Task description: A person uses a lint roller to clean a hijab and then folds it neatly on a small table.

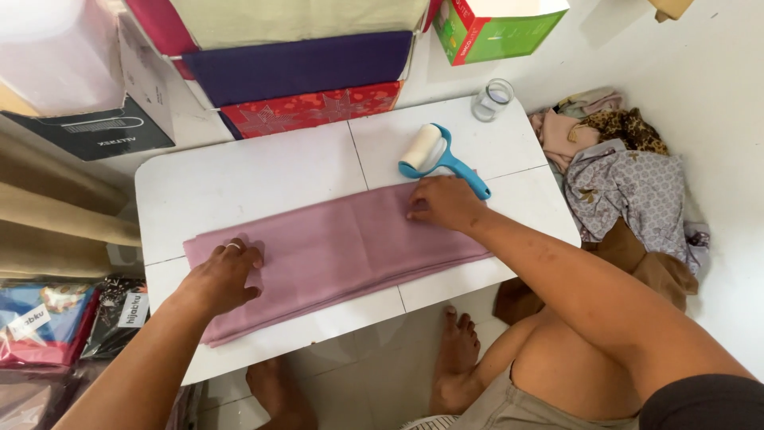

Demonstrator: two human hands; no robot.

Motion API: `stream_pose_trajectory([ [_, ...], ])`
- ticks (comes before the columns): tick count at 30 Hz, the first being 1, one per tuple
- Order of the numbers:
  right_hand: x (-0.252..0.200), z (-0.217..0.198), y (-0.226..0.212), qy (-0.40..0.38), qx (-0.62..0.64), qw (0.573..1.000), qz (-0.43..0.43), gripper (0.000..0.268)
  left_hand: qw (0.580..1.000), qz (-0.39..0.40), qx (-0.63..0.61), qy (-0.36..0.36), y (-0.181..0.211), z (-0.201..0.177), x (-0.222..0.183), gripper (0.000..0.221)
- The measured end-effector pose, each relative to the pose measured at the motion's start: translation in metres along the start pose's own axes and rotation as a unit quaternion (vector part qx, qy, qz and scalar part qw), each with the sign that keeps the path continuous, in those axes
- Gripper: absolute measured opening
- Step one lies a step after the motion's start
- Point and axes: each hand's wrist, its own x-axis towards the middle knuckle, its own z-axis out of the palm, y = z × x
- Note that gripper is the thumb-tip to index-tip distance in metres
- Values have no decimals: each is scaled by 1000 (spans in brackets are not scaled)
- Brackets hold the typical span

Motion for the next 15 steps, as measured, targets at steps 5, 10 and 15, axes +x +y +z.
stream_pose_trajectory([
  [5,6,18,-2,-15,7,999,36,24,1000,3,4,6,-3,6,2,54],
  [10,12,36,9,14,5,998,55,19,1000,4,6,4,-3,5,3,52],
  [15,12,12,15,38,64,997,6,12,1000,2,2,1,-2,4,3,52],
])
